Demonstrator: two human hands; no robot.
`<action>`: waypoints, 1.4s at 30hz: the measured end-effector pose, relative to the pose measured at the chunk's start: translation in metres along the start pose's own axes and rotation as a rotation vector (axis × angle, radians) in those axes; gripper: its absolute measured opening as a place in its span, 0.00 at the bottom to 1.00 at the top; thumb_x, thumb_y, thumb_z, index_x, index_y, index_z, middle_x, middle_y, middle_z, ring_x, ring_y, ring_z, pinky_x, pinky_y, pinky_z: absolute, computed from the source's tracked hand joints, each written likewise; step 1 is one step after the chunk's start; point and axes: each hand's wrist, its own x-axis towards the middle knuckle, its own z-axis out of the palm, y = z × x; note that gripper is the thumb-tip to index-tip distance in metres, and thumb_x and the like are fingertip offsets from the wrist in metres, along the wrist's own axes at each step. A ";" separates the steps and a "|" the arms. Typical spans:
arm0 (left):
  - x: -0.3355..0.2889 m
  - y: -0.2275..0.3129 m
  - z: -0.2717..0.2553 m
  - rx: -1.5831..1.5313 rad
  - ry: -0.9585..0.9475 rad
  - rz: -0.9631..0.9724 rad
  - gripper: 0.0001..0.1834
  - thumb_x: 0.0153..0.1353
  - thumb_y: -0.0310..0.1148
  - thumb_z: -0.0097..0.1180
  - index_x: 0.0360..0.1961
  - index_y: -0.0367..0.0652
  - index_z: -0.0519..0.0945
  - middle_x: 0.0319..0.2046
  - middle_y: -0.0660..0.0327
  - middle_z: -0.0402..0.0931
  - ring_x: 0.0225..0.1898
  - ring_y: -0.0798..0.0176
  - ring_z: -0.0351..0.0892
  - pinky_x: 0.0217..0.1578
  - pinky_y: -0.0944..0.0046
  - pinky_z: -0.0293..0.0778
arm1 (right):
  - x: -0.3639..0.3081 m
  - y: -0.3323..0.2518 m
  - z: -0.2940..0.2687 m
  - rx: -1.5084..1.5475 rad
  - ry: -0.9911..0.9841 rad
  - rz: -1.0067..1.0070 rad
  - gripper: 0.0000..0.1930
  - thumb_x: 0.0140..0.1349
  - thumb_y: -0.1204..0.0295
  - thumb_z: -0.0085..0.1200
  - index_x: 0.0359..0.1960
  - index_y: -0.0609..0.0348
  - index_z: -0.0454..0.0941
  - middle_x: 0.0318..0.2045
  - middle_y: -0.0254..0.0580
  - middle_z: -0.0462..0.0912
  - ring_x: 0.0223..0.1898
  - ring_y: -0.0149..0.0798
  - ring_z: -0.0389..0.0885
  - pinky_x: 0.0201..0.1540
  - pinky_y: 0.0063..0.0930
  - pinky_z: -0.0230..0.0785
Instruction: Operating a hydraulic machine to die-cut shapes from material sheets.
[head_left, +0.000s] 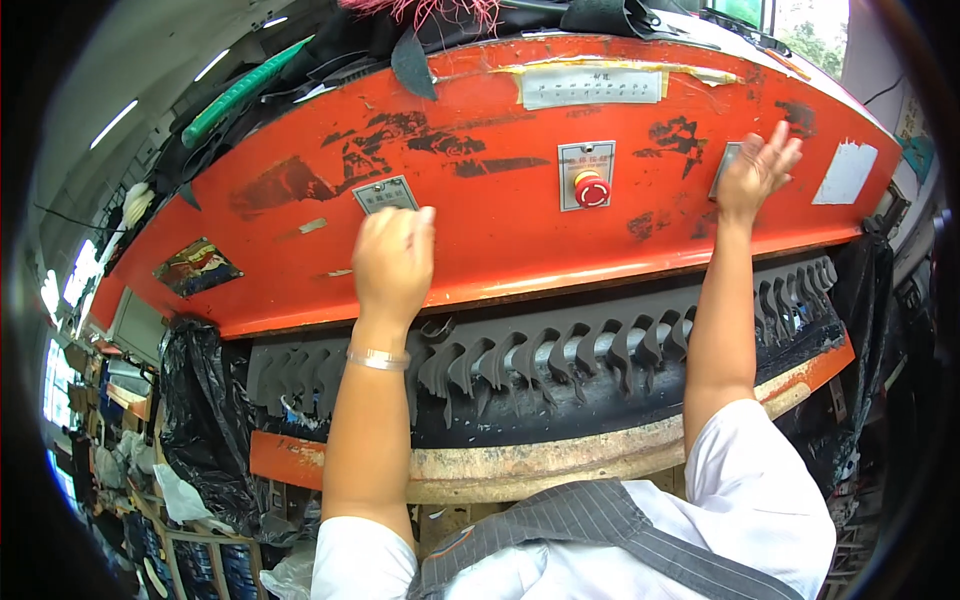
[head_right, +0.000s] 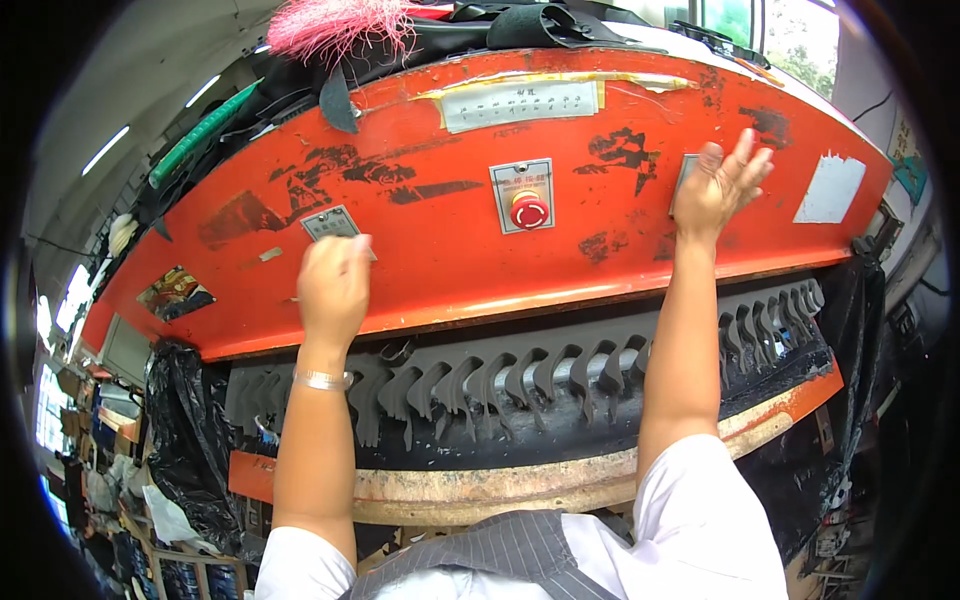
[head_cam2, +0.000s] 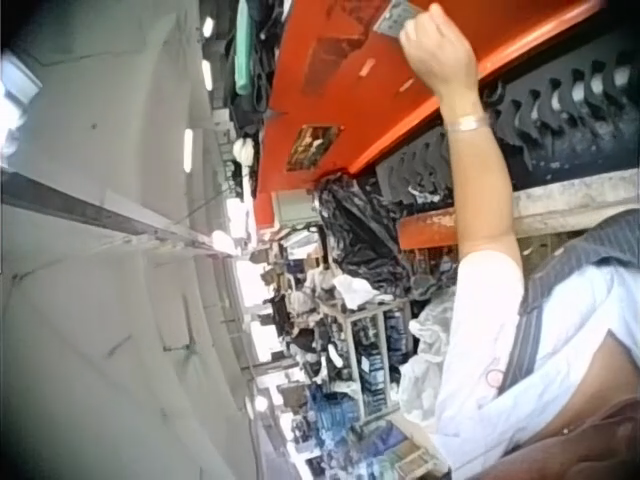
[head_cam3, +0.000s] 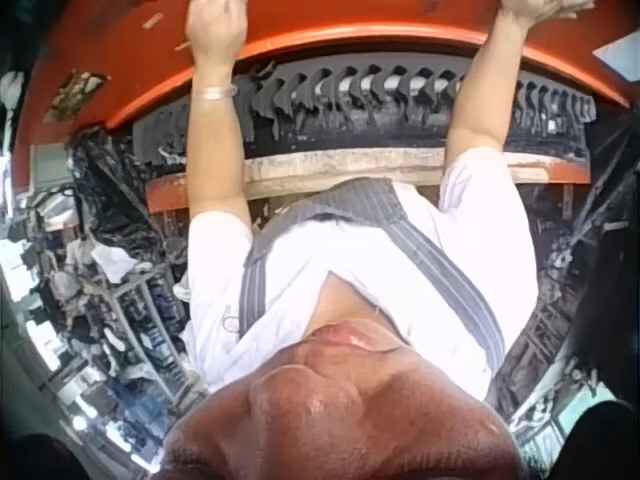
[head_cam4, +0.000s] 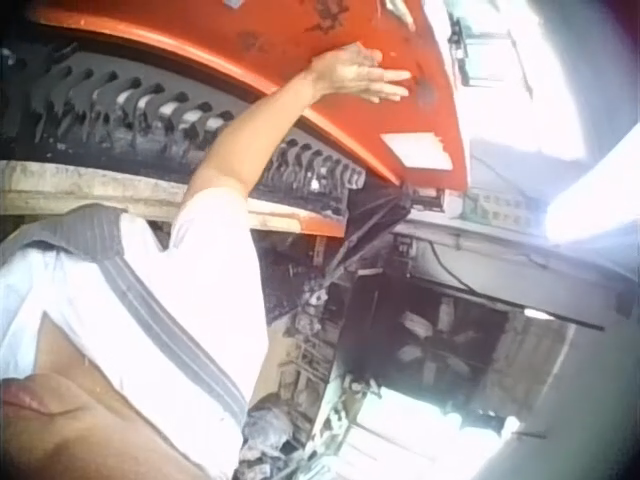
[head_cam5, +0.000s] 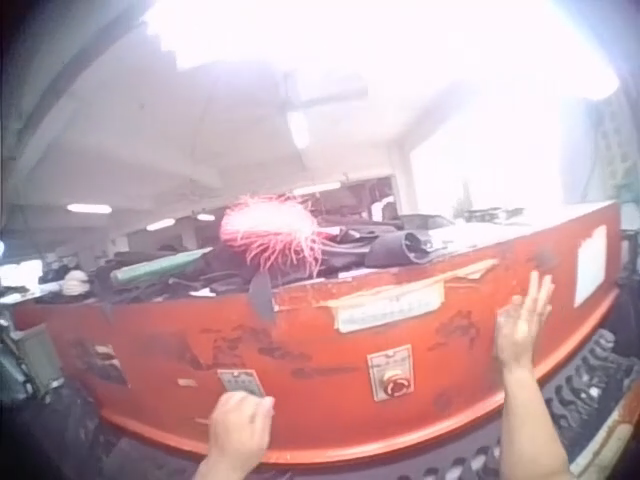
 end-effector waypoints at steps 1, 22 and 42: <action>0.003 -0.003 0.000 0.146 -0.061 0.026 0.13 0.62 0.33 0.53 0.21 0.41 0.74 0.21 0.56 0.69 0.28 0.49 0.68 0.30 0.53 0.66 | 0.000 0.002 0.013 -0.084 -0.021 0.023 0.37 0.70 0.45 0.34 0.67 0.65 0.54 0.69 0.63 0.47 0.72 0.58 0.38 0.70 0.52 0.32; -0.308 0.183 -0.091 -0.186 -0.584 -0.404 0.14 0.56 0.38 0.54 0.39 0.42 0.79 0.42 0.51 0.76 0.47 0.46 0.73 0.48 0.50 0.69 | -0.200 -0.269 -0.183 1.249 -1.996 -0.958 0.25 0.65 0.46 0.44 0.46 0.53 0.80 0.31 0.40 0.83 0.37 0.45 0.80 0.45 0.35 0.70; -0.288 0.244 -0.106 0.019 -0.533 -0.473 0.15 0.59 0.43 0.51 0.30 0.43 0.81 0.32 0.56 0.76 0.42 0.53 0.73 0.47 0.53 0.64 | -0.184 -0.117 -0.353 -0.092 -1.506 -0.466 0.31 0.28 0.60 0.76 0.35 0.60 0.77 0.39 0.52 0.75 0.44 0.55 0.72 0.48 0.44 0.68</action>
